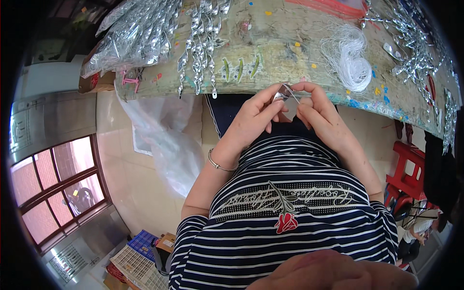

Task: The recorder is tying thin white strings onto silver decorative components at a factory workbench.

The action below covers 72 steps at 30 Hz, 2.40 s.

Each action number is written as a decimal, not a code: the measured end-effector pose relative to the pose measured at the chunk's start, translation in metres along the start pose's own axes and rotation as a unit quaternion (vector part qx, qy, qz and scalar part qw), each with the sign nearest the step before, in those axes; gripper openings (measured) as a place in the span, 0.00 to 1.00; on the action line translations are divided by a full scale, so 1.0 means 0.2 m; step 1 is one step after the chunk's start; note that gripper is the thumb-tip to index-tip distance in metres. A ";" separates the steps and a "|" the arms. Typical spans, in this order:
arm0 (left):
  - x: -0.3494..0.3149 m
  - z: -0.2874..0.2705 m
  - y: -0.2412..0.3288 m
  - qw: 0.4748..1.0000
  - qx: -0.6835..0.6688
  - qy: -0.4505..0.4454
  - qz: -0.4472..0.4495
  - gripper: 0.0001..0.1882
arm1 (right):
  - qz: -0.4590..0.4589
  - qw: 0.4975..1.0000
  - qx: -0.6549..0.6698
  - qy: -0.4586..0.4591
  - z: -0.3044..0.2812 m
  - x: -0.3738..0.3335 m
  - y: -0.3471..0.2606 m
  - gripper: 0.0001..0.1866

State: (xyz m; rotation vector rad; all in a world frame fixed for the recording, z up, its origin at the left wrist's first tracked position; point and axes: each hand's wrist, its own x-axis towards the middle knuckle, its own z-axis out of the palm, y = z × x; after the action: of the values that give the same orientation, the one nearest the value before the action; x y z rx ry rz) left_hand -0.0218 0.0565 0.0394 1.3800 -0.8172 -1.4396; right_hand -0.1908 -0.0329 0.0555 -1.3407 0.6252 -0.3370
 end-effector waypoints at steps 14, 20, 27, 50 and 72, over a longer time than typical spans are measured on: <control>0.00 -0.02 -0.03 0.999 -0.040 0.033 -0.006 0.20 | 0.027 0.999 -0.023 -0.002 0.00 0.02 0.08 0.09; -0.01 -0.02 -0.06 0.998 -0.043 0.035 0.013 0.21 | 0.043 0.998 -0.012 0.044 0.00 0.02 0.09 0.08; -0.02 -0.03 -0.08 0.998 -0.039 0.042 0.015 0.22 | 0.042 0.998 -0.010 0.035 -0.03 0.01 0.11 0.07; -0.04 -0.06 -0.10 0.994 -0.053 0.087 -0.027 0.22 | 0.060 0.994 -0.065 0.070 -0.07 -0.02 0.19 0.06; -0.04 -0.06 -0.10 0.990 -0.049 0.120 -0.053 0.15 | 0.067 0.992 -0.081 0.068 -0.09 -0.06 0.20 0.06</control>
State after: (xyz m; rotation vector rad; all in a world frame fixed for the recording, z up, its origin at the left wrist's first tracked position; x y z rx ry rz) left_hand -0.0132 0.0717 0.0224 1.5045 -0.5194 -1.3411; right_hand -0.2165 -0.0310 0.0175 -1.4297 0.8675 -0.2736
